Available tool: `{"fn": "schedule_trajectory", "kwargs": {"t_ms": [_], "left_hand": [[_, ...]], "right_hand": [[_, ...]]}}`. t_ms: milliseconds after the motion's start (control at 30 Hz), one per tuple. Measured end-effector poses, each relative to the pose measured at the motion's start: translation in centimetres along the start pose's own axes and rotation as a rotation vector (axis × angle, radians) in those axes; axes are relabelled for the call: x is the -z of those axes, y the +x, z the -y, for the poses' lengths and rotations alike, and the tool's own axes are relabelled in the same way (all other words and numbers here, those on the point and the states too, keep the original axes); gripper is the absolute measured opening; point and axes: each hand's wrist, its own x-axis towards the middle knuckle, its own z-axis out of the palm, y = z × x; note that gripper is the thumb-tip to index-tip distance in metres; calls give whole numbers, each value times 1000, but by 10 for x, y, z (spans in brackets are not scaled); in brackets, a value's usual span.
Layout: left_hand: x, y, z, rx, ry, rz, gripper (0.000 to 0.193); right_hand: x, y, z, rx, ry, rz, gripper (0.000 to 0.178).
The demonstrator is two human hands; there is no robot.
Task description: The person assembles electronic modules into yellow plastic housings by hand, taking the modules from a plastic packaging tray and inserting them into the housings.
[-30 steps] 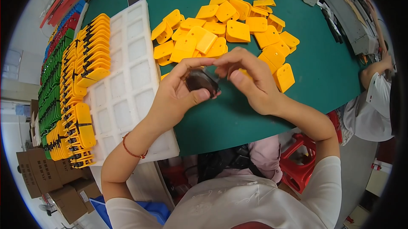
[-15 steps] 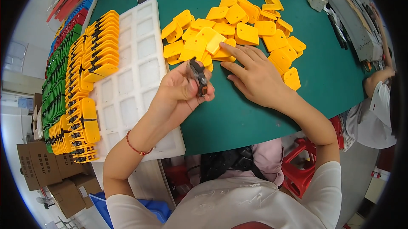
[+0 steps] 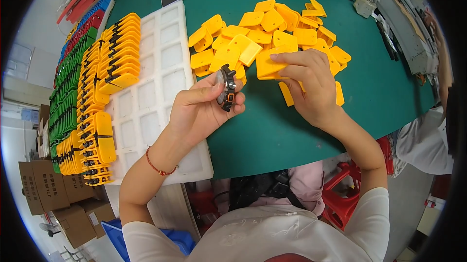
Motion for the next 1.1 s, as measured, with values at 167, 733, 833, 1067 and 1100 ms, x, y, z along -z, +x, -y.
{"fn": "schedule_trajectory", "kwargs": {"t_ms": [167, 733, 833, 1067, 1100], "left_hand": [[-9, 1, 7, -110, 291, -87, 32], [-12, -2, 12, -318, 670, -169, 30], [-12, -6, 15, -437, 856, -130, 26], [-10, -4, 17, -474, 858, -131, 30], [-10, -5, 17, -471, 845, -129, 29]], "right_hand": [[3, 0, 7, -7, 152, -120, 35], [8, 0, 8, -733, 1845, -33, 63], [3, -4, -12, -843, 2523, -172, 64], [-4, -9, -12, -780, 2684, -109, 59], [-2, -8, -11, -814, 2557, -103, 59]]}}
